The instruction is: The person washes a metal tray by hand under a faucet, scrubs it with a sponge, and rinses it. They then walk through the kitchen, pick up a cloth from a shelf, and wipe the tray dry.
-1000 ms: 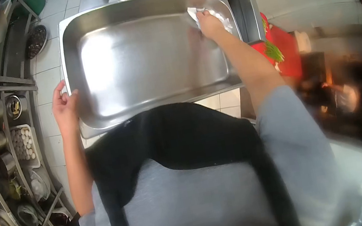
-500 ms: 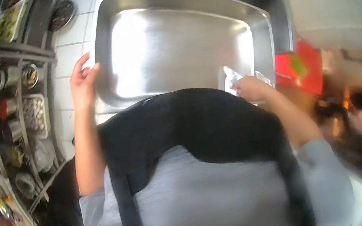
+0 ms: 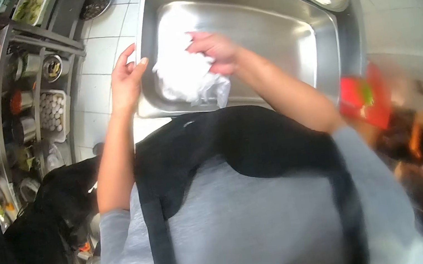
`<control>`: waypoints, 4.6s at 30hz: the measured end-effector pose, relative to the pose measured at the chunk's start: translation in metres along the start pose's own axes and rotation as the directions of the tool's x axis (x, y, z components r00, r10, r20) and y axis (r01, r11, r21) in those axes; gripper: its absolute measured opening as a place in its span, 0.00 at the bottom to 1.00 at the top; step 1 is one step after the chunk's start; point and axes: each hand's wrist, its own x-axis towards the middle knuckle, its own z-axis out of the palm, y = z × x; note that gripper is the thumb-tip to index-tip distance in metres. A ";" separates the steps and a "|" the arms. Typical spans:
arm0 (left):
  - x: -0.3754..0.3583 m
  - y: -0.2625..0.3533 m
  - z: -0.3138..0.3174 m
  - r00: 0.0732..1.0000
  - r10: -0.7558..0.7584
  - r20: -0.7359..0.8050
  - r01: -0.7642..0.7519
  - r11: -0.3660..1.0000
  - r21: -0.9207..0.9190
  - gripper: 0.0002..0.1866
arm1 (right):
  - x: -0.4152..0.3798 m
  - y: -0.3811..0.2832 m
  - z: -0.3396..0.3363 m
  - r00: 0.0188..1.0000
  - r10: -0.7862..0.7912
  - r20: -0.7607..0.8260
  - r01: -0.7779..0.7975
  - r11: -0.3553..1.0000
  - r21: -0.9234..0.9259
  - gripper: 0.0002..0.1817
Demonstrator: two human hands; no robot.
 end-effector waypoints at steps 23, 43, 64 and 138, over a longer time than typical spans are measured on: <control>-0.020 -0.014 -0.006 1.000 0.004 0.022 -0.006 0.991 0.133 0.29 | -0.069 0.024 -0.282 0.233 -0.962 -0.141 -0.648 -0.046 -0.760 0.21; -0.028 -0.008 0.014 0.998 0.047 -0.029 -0.044 0.996 0.081 0.24 | 0.062 0.091 -0.018 0.560 -0.715 0.418 0.500 -0.111 -0.859 0.27; -0.029 0.016 0.008 1.000 0.012 -0.018 -0.010 0.995 0.100 0.22 | -0.243 0.034 -0.168 0.899 0.255 -0.356 -0.228 -0.423 -0.877 0.13; -0.012 -0.007 -0.054 0.992 0.025 0.120 -0.043 0.988 0.149 0.25 | -0.142 -0.066 -0.207 0.408 -0.722 -0.558 -0.819 -0.020 -0.574 0.25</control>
